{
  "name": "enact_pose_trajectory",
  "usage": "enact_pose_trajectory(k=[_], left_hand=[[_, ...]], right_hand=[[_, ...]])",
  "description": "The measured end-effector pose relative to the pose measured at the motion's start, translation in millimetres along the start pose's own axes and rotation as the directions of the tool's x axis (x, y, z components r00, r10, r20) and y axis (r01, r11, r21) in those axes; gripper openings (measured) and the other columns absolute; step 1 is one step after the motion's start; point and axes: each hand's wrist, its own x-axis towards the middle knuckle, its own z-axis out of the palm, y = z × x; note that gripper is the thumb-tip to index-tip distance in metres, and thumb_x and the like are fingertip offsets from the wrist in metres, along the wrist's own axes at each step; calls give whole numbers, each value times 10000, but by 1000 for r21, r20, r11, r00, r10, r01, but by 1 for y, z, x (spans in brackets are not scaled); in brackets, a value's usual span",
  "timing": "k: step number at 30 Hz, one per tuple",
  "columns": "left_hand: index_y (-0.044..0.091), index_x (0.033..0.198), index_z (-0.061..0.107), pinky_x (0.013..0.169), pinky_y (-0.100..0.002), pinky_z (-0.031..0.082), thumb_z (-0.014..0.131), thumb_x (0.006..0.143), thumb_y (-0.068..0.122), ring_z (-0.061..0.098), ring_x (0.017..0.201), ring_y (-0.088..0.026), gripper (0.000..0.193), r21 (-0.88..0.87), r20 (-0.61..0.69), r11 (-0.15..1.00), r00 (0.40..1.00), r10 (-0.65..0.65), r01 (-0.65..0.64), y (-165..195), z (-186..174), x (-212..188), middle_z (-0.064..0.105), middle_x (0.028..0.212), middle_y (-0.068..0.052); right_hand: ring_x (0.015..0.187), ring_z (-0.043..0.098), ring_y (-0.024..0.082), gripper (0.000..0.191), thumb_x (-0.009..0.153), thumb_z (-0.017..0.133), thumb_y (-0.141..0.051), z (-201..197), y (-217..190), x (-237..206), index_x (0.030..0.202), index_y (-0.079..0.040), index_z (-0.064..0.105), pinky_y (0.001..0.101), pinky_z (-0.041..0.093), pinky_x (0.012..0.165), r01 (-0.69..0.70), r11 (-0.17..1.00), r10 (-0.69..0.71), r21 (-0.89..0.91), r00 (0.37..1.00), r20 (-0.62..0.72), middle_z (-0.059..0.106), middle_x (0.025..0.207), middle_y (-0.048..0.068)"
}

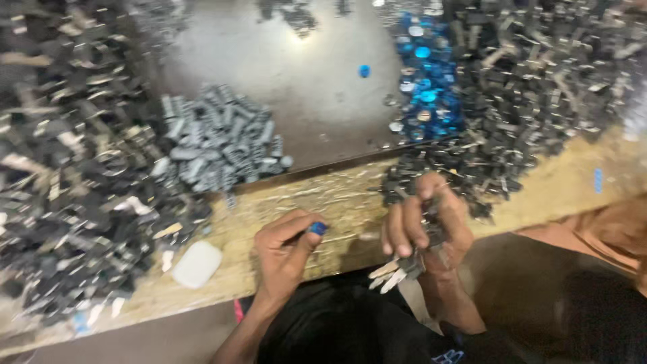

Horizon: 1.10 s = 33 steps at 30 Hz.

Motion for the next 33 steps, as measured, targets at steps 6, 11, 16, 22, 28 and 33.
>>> enact_pose_trajectory(k=[6,11,16,22,28,33], left_hand=[[-68,1057,736,667,-246,457,734,984,226,596,776,-120,302,-33,3,999,999,41,-41,5,-24,-15,684,898,-68],[-53,1084,738,671,-246,471,747,975,193,608,778,-117,270,13,22,1000,999,27,-28,2,-37,-20,688,899,-62],[-44,1042,759,584,-273,426,784,903,104,591,658,-169,204,257,93,966,994,-64,39,18,-41,-14,685,790,-91],[-55,1100,663,662,-317,560,611,885,-69,722,763,-264,222,484,-42,848,962,270,-217,24,-10,-21,656,917,-148],[-42,1054,687,782,-314,559,674,910,-6,701,853,-248,149,266,-135,964,991,8,28,5,-4,-15,703,969,-136],[-8,1194,596,1049,-318,493,575,1085,163,632,1176,-214,204,-8,-154,999,987,48,-50,-1,1,-16,675,1296,-152]], right_hand=[[557,667,164,70,975,634,-55,43,28,12,984,10,608,294,534,524,-194,453,302,-870,952,-54,692,696,39],[569,687,186,98,895,719,19,54,19,18,934,-1,632,308,485,517,326,89,236,-941,911,338,687,708,92],[550,656,253,132,855,741,62,47,29,20,917,20,631,356,457,496,320,158,331,-934,875,355,664,702,132],[624,704,259,135,876,688,89,39,56,7,968,38,603,324,520,540,293,197,127,-936,939,321,681,813,164],[934,745,319,264,961,638,40,28,44,10,1224,41,630,377,595,797,275,174,251,-946,916,312,730,1096,198],[1116,658,370,414,898,695,-50,11,15,7,1301,7,619,439,546,935,268,-235,52,-934,963,263,676,1228,169]])
